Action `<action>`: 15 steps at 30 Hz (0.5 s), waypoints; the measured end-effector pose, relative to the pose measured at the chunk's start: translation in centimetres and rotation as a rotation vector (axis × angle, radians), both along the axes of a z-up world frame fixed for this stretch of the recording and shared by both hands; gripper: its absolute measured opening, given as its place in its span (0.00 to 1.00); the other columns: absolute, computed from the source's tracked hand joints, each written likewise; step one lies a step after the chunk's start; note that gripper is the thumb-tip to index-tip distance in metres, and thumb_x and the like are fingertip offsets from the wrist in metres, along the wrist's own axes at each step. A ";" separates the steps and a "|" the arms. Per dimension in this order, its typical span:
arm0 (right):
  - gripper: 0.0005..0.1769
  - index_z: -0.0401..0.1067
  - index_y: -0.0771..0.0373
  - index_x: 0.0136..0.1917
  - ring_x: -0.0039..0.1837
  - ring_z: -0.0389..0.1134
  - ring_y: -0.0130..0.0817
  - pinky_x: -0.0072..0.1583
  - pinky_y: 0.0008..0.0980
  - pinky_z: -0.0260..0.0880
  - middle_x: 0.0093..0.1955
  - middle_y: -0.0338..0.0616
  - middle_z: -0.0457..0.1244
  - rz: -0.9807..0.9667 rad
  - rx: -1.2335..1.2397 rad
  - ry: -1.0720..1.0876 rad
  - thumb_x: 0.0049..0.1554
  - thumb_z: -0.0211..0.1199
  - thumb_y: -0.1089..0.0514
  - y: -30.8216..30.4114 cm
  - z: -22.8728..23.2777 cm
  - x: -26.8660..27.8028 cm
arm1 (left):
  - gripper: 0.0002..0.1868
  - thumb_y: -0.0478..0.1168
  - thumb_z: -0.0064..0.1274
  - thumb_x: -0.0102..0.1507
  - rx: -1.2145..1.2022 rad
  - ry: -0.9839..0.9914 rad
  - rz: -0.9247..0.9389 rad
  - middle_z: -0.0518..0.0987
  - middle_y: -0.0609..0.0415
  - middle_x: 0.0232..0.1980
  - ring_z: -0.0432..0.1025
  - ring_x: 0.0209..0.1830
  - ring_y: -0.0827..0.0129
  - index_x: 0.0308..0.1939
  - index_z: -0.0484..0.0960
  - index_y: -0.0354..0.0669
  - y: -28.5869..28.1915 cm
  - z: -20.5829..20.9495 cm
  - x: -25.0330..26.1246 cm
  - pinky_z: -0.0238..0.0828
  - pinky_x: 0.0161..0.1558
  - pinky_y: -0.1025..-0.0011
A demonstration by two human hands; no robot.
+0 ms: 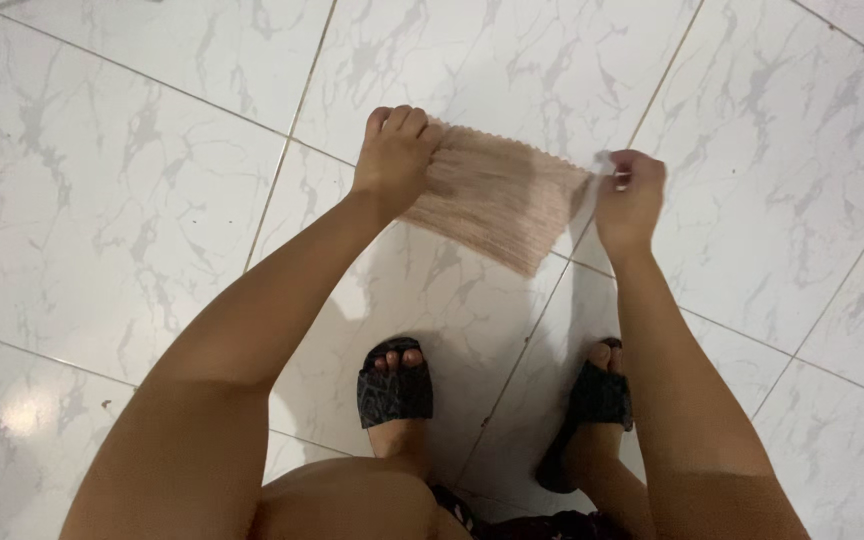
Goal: The person kneels on a tiled floor and wipes the surface with a cloth. They move a power cord and a small appliance to clean underneath, then rinse the cloth in a bucket of soapy water and continue wiping the floor.
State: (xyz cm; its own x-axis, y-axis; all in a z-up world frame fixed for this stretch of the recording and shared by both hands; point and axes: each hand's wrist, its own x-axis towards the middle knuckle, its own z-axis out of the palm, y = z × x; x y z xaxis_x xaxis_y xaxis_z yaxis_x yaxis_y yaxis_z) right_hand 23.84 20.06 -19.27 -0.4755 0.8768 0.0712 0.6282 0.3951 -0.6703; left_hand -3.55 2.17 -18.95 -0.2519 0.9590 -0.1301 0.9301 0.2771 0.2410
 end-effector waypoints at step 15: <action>0.20 0.75 0.64 0.59 0.61 0.61 0.53 0.62 0.51 0.62 0.58 0.54 0.67 0.439 -0.053 -0.499 0.52 0.64 0.65 -5.7 1.0 -2.9 | 0.22 0.39 0.49 0.66 -0.481 -0.079 -0.247 0.79 0.54 0.60 0.68 0.64 0.62 0.65 0.78 0.57 -1.3 1.1 1.5 0.60 0.65 0.53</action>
State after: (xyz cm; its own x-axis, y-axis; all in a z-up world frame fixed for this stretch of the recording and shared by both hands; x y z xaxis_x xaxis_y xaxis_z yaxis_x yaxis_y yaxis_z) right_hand 20.89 14.41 -18.26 -0.7536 0.5908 -0.2881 0.6568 0.6592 -0.3661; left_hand -2.06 0.84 -17.86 0.0019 0.8163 -0.5777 0.9658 0.1483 0.2128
